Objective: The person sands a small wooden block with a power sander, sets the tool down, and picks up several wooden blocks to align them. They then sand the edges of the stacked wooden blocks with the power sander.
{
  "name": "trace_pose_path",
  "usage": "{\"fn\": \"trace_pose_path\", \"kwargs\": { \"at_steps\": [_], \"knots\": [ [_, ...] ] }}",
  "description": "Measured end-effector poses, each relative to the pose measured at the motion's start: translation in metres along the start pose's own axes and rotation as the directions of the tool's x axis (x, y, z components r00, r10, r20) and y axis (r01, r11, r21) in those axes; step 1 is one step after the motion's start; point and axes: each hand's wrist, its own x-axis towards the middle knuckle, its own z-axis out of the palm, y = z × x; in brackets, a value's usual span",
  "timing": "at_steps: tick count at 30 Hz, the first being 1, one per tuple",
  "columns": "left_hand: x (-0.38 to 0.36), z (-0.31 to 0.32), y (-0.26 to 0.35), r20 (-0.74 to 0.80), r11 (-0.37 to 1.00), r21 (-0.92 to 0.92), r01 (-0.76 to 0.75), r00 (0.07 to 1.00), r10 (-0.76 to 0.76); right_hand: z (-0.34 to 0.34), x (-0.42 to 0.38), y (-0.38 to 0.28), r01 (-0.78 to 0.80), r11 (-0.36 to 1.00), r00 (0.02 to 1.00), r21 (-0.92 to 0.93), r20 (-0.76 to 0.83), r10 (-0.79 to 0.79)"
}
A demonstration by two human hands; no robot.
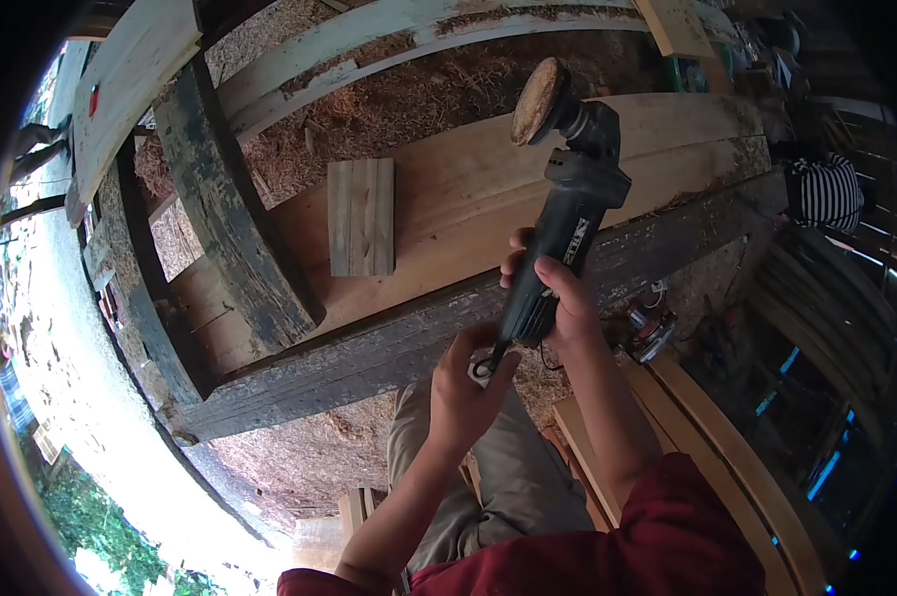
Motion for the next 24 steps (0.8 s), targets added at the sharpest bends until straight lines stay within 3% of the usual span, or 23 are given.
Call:
{"fn": "trace_pose_path", "kwargs": {
  "at_steps": [3,6,9,15,18,21,24],
  "knots": [
    [0.010,-0.007,0.001,0.095,0.998,-0.020,0.063,0.994,-0.061,0.003,-0.003,0.005,0.007,1.000,1.000,-0.016,0.019,-0.007],
    [0.005,-0.008,-0.010,0.058,0.999,-0.034,0.016,0.998,-0.014,0.004,-0.007,0.015,0.024,1.000,0.999,-0.009,-0.031,-0.025],
    [-0.003,-0.007,-0.009,0.030,0.989,-0.032,0.146,0.989,-0.145,-0.002,-0.013,0.031,0.018,1.000,0.998,-0.010,-0.062,-0.019],
    [-0.015,0.005,-0.037,-0.041,0.990,0.013,0.141,0.989,-0.140,-0.009,-0.022,0.047,0.032,0.994,0.997,-0.107,-0.069,-0.039],
    [-0.014,0.001,-0.046,0.038,0.986,-0.019,0.165,0.986,-0.164,-0.002,-0.025,0.046,0.026,0.989,0.997,-0.144,-0.074,-0.037],
    [-0.018,-0.013,-0.046,0.065,0.989,-0.116,0.092,0.994,-0.085,0.000,-0.023,0.043,-0.002,0.987,0.995,-0.162,-0.102,-0.015],
    [-0.005,-0.044,-0.054,-0.071,0.997,0.008,-0.072,0.995,0.072,-0.007,-0.019,0.043,-0.008,0.984,0.992,-0.175,-0.127,-0.015]
  ]
}}
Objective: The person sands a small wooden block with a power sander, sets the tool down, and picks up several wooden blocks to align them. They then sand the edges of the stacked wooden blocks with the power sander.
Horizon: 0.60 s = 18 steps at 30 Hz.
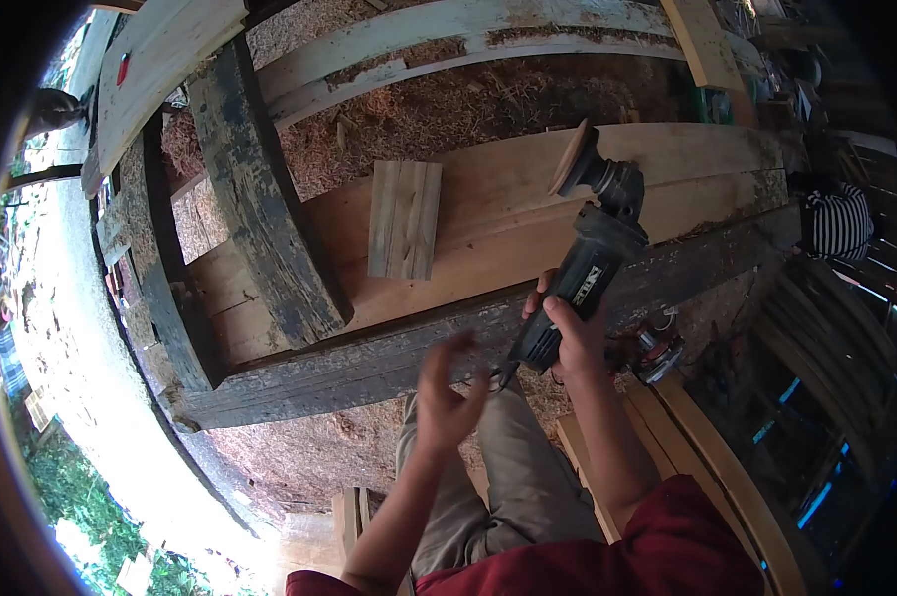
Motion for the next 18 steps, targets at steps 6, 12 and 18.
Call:
{"fn": "trace_pose_path", "kwargs": {
  "at_steps": [6,12,18],
  "knots": [
    [0.105,-0.079,-0.018,-0.243,0.973,0.220,-0.072,0.962,0.126,-0.009,-0.002,-0.015,-0.009,1.000,0.999,-0.018,-0.031,0.009],
    [0.199,-0.097,-0.018,-0.054,0.796,0.545,0.264,0.958,-0.281,-0.021,-0.014,-0.016,0.012,1.000,0.998,0.010,-0.057,-0.012],
    [0.199,-0.083,-0.065,-0.014,0.874,0.178,0.452,0.890,-0.457,-0.041,-0.024,-0.006,-0.012,0.998,0.994,0.056,-0.110,0.019]
  ]
}}
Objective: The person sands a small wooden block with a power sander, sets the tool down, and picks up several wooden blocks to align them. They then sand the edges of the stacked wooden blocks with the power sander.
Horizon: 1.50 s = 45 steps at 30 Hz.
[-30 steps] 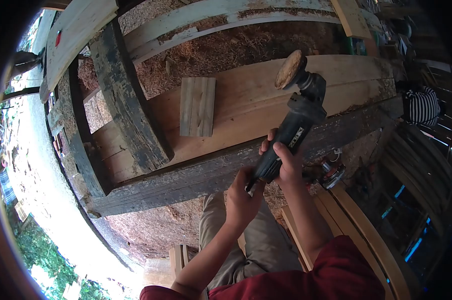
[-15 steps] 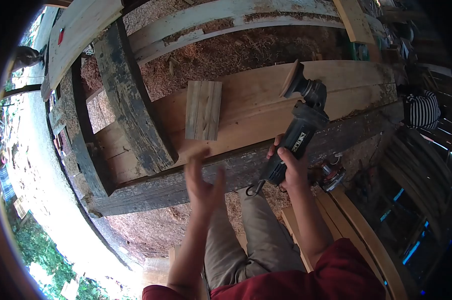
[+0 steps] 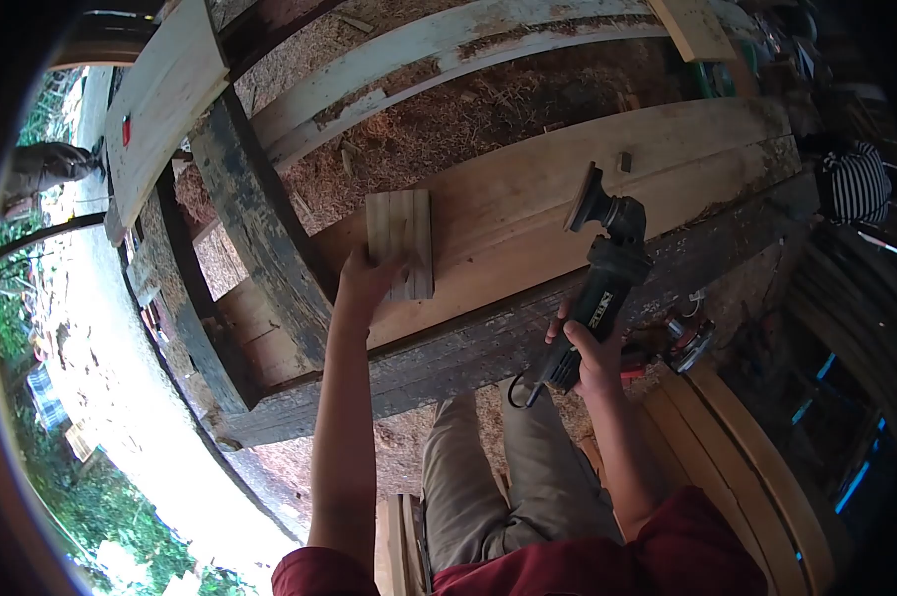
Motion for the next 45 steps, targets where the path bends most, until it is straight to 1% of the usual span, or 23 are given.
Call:
{"fn": "trace_pose_path", "kwargs": {
  "at_steps": [2,5,8,11,14,17,20,26,29,31,33,35,37,38,41,44,45],
  "knots": [
    [0.002,0.004,-0.013,-0.025,0.993,-0.113,-0.017,1.000,0.014,-0.003,0.000,0.000,-0.011,1.000,1.000,0.009,-0.017,0.012],
    [-0.008,0.004,0.000,0.016,0.986,-0.165,-0.008,1.000,0.011,-0.008,-0.002,-0.001,-0.008,0.999,0.998,0.031,-0.056,0.010],
    [-0.015,0.001,0.013,0.033,0.987,-0.161,0.021,0.999,-0.016,-0.014,-0.004,-0.001,0.001,0.999,0.997,0.053,-0.082,0.004],
    [-0.006,-0.002,0.005,0.070,0.981,-0.185,0.052,0.997,-0.039,-0.023,-0.005,0.000,0.007,0.999,0.994,0.041,-0.109,-0.002],
    [-0.014,0.003,0.014,0.067,0.951,-0.296,0.084,0.995,-0.067,-0.036,-0.008,0.004,0.010,1.000,0.991,0.028,-0.133,-0.006],
    [-0.009,0.011,0.002,0.068,0.919,-0.381,0.099,0.995,-0.079,-0.039,-0.011,0.004,0.031,0.999,0.989,0.014,-0.147,-0.029],
    [-0.010,0.021,-0.005,0.076,0.942,-0.327,0.078,0.996,-0.056,-0.039,-0.013,0.001,0.024,0.999,0.987,0.023,-0.160,-0.020],
    [-0.023,0.035,0.015,-0.014,0.978,-0.196,0.074,0.997,-0.079,-0.034,-0.015,0.000,0.025,1.000,0.985,-0.011,-0.171,-0.027],
    [-0.014,0.043,-0.006,-0.076,0.990,-0.135,-0.038,0.997,0.028,-0.033,-0.016,0.000,0.038,0.998,0.988,-0.058,-0.147,-0.046],
    [-0.017,0.053,-0.001,-0.172,0.990,0.008,-0.143,0.975,0.142,-0.031,-0.017,-0.001,0.035,0.997,0.988,-0.067,-0.150,-0.045],
    [-0.025,0.073,0.011,-0.247,0.974,0.137,-0.178,0.947,0.207,-0.031,-0.020,0.000,0.032,0.998,0.987,-0.055,-0.154,-0.040],
    [-0.046,0.090,0.049,-0.308,0.958,0.243,-0.152,0.924,0.225,-0.033,-0.022,-0.001,0.018,0.999,0.986,-0.041,-0.167,-0.025],
    [-0.054,0.103,0.059,-0.325,0.925,0.348,-0.156,0.905,0.275,-0.033,-0.023,-0.006,-0.002,1.000,0.982,-0.020,-0.187,-0.002],
    [-0.056,0.107,0.062,-0.330,0.902,0.401,-0.157,0.895,0.302,-0.032,-0.025,-0.009,0.001,1.000,0.980,-0.029,-0.196,-0.007],
    [-0.060,0.104,0.064,-0.219,0.857,0.469,-0.212,0.912,0.346,-0.034,-0.028,-0.014,0.012,0.999,0.978,-0.037,-0.209,-0.019],
    [-0.059,0.089,0.068,-0.107,0.669,0.659,-0.344,0.837,0.536,-0.044,-0.029,-0.013,0.025,0.999,0.979,-0.033,-0.200,-0.032],
    [-0.057,0.082,0.072,-0.074,0.621,0.695,-0.364,0.822,0.565,-0.046,-0.030,-0.013,0.033,0.999,0.978,-0.034,-0.203,-0.039]
  ]
}}
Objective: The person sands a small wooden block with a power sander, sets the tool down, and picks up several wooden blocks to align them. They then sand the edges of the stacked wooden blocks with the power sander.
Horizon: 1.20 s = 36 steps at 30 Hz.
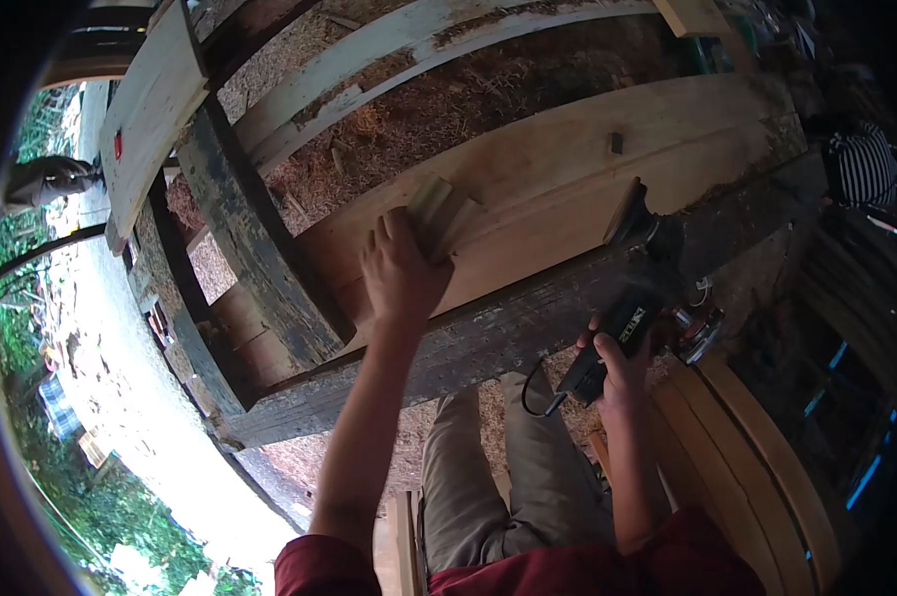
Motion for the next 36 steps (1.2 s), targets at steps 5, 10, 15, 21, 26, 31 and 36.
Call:
{"fn": "trace_pose_path", "kwargs": {
  "at_steps": [5,10,15,21,26,31,36],
  "knots": [
    [0.025,-0.032,-0.008,-0.036,0.964,0.161,-0.212,0.975,0.220,-0.013,-0.001,0.004,-0.004,1.000,1.000,0.022,-0.021,0.005],
    [0.050,-0.019,-0.013,-0.011,0.950,0.187,-0.248,0.967,0.255,-0.019,-0.001,0.007,0.003,1.000,1.000,0.024,-0.019,-0.002],
    [0.054,0.006,-0.026,0.033,0.943,0.236,-0.236,0.971,0.235,-0.012,0.002,0.000,-0.028,0.999,0.997,0.038,-0.068,0.030],
    [0.054,0.005,-0.020,0.063,0.937,0.286,-0.200,0.980,0.190,-0.004,0.005,-0.007,0.002,0.999,0.999,0.047,-0.047,0.001],
    [0.054,0.002,-0.019,0.109,0.951,0.260,-0.165,0.984,0.141,0.007,0.007,-0.014,0.024,0.999,1.000,0.021,0.000,-0.024],
    [0.053,0.010,-0.030,0.051,0.955,0.225,-0.194,0.981,0.187,0.014,0.004,-0.023,0.004,1.000,1.000,0.012,0.022,-0.004],
    [0.048,-0.011,-0.016,0.041,0.955,0.171,-0.244,0.970,0.240,0.017,-0.001,-0.040,0.036,0.999,0.998,0.016,0.059,-0.037]
  ]
}}
